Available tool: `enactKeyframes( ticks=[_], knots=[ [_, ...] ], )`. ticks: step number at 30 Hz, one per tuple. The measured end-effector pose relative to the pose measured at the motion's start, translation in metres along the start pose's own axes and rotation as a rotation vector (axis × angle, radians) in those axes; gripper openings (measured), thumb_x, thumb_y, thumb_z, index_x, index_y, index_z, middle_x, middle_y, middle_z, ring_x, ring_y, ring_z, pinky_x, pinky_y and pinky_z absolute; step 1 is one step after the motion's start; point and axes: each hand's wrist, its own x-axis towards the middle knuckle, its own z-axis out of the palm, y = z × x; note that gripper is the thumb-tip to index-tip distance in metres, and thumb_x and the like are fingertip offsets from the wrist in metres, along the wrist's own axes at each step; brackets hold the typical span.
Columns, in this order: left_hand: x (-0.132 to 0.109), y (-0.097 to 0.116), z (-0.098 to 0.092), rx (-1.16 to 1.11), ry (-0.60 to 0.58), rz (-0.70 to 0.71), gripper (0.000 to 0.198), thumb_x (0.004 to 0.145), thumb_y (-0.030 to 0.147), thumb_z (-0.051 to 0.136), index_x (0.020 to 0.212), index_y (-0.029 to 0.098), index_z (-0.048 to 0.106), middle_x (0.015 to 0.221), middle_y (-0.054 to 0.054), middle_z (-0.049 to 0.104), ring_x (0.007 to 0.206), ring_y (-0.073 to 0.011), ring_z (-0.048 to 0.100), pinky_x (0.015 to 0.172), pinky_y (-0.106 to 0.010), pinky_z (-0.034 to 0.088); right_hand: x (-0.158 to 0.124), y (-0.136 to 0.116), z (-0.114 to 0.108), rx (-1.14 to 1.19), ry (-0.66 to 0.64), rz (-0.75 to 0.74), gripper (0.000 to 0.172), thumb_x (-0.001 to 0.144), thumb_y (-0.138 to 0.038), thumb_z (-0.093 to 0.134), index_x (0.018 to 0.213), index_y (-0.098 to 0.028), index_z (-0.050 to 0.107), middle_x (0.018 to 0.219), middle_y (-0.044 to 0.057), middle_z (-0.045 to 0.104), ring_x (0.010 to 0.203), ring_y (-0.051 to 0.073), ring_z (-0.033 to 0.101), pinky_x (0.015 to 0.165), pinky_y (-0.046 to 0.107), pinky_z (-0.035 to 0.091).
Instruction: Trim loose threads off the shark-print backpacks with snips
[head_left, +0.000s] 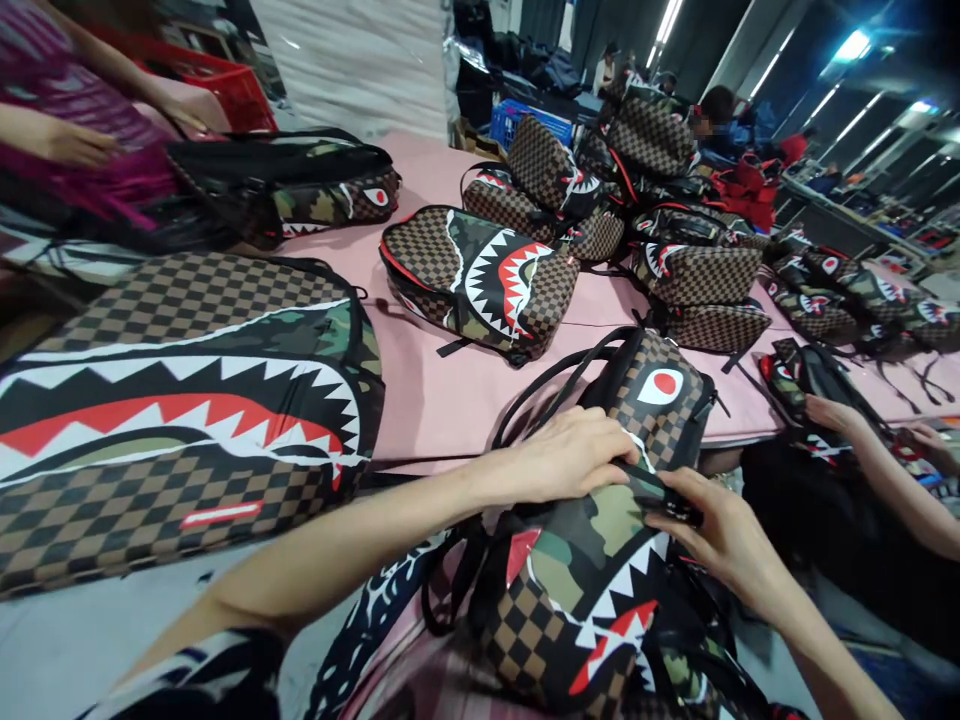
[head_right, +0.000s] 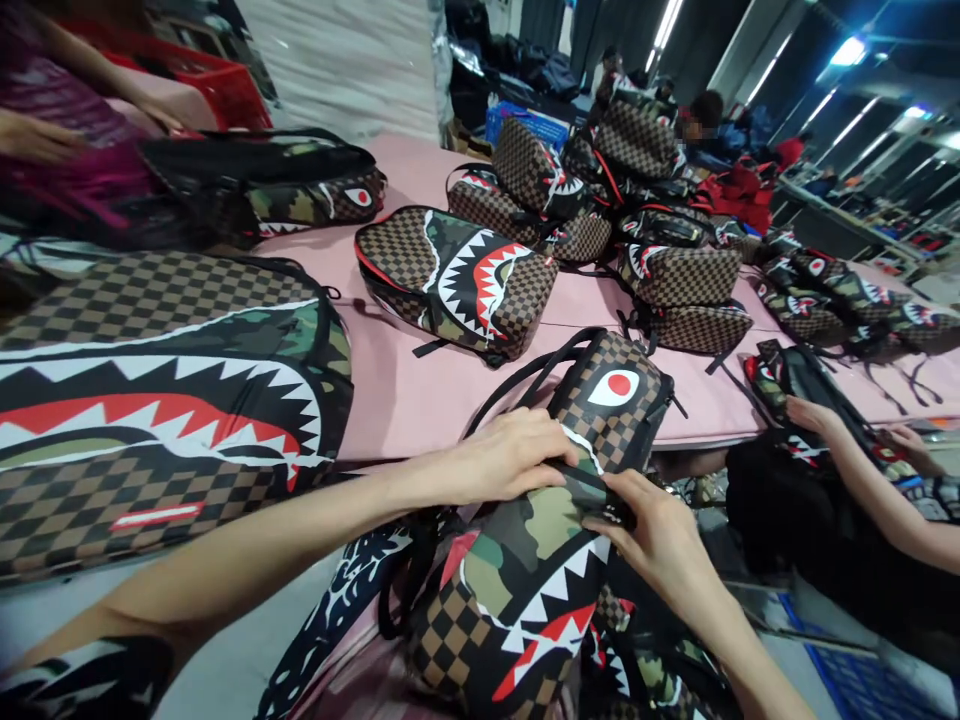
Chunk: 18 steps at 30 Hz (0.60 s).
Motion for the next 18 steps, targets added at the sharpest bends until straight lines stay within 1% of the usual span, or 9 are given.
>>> enactKeyframes(
  ticks=[2,4,7,9,10,12,14,16,18],
  knots=[
    [0.015,0.001,-0.009,0.041,-0.13,-0.026,0.018,0.088,0.028,0.048,0.093,0.02,0.063,0.084,-0.001,0.065,0.08,-0.014,0.058,0.072,-0.025,0.041,-0.002,-0.004,0.008,0.011,-0.057,-0.035,0.027,0.078,-0.043,0.06,0.095,-0.021,0.061,0.084,0.003,0.065,0.073,0.018,0.061,0.064,0.027,0.046],
    [0.031,0.004,-0.015,0.132,-0.215,-0.026,0.017,0.086,0.028,0.05,0.092,0.021,0.064,0.084,-0.001,0.066,0.075,-0.0138,0.059,0.063,-0.023,0.039,0.0,-0.011,0.012,0.039,-0.074,-0.086,0.02,0.079,-0.039,0.06,0.086,-0.021,0.06,0.079,0.002,0.063,0.071,0.017,0.059,0.061,0.025,0.043],
    [0.049,0.008,-0.014,0.348,-0.395,-0.027,0.018,0.073,0.025,0.065,0.089,0.018,0.065,0.082,-0.005,0.067,0.071,-0.0177,0.06,0.053,-0.025,0.034,0.005,-0.026,0.019,0.04,-0.045,-0.246,0.006,0.078,-0.022,0.057,0.074,-0.019,0.054,0.072,0.001,0.057,0.063,0.014,0.054,0.055,0.023,0.036],
    [0.055,0.007,-0.008,0.469,-0.51,-0.099,0.02,0.065,0.017,0.07,0.084,0.015,0.066,0.079,-0.008,0.068,0.069,-0.0209,0.061,0.05,-0.026,0.031,0.008,-0.036,0.028,0.034,-0.006,-0.393,0.01,0.075,-0.013,0.052,0.067,-0.019,0.048,0.065,-0.001,0.051,0.057,0.012,0.047,0.05,0.023,0.03],
    [0.055,0.006,-0.004,0.503,-0.533,-0.152,0.021,0.062,0.015,0.071,0.082,0.014,0.066,0.077,-0.009,0.068,0.069,-0.0221,0.061,0.049,-0.026,0.031,0.01,-0.039,0.033,0.033,0.021,-0.459,0.012,0.073,-0.01,0.05,0.065,-0.019,0.046,0.063,-0.001,0.048,0.054,0.011,0.044,0.049,0.023,0.027],
    [0.051,-0.001,0.001,0.5,-0.494,-0.241,0.018,0.061,0.016,0.072,0.078,0.013,0.065,0.074,-0.009,0.068,0.067,-0.022,0.061,0.048,-0.026,0.03,0.013,-0.043,0.041,0.034,0.059,-0.554,0.015,0.073,-0.008,0.047,0.064,-0.019,0.043,0.062,-0.002,0.044,0.052,0.01,0.041,0.048,0.024,0.024],
    [0.04,-0.01,0.0,0.409,-0.394,-0.283,0.013,0.066,0.022,0.071,0.073,0.015,0.064,0.07,-0.005,0.066,0.065,-0.0191,0.06,0.049,-0.025,0.031,0.017,-0.041,0.045,0.04,0.07,-0.599,0.015,0.076,-0.01,0.047,0.064,-0.019,0.043,0.062,-0.002,0.043,0.052,0.01,0.04,0.048,0.024,0.023],
    [0.024,-0.015,-0.006,0.238,-0.288,-0.272,0.012,0.074,0.029,0.065,0.075,0.017,0.063,0.073,-0.001,0.066,0.067,-0.0153,0.059,0.053,-0.023,0.034,0.019,-0.036,0.045,0.049,0.065,-0.607,0.016,0.081,-0.014,0.047,0.066,-0.019,0.045,0.063,-0.001,0.044,0.053,0.01,0.04,0.048,0.024,0.023],
    [0.003,-0.014,-0.014,0.033,-0.244,-0.226,0.015,0.082,0.033,0.057,0.085,0.019,0.064,0.081,0.0,0.065,0.074,-0.013,0.059,0.062,-0.021,0.038,0.017,-0.032,0.043,0.061,0.073,-0.596,0.015,0.083,-0.016,0.047,0.068,-0.018,0.047,0.064,-0.001,0.045,0.053,0.01,0.04,0.048,0.024,0.023]
  ],
)
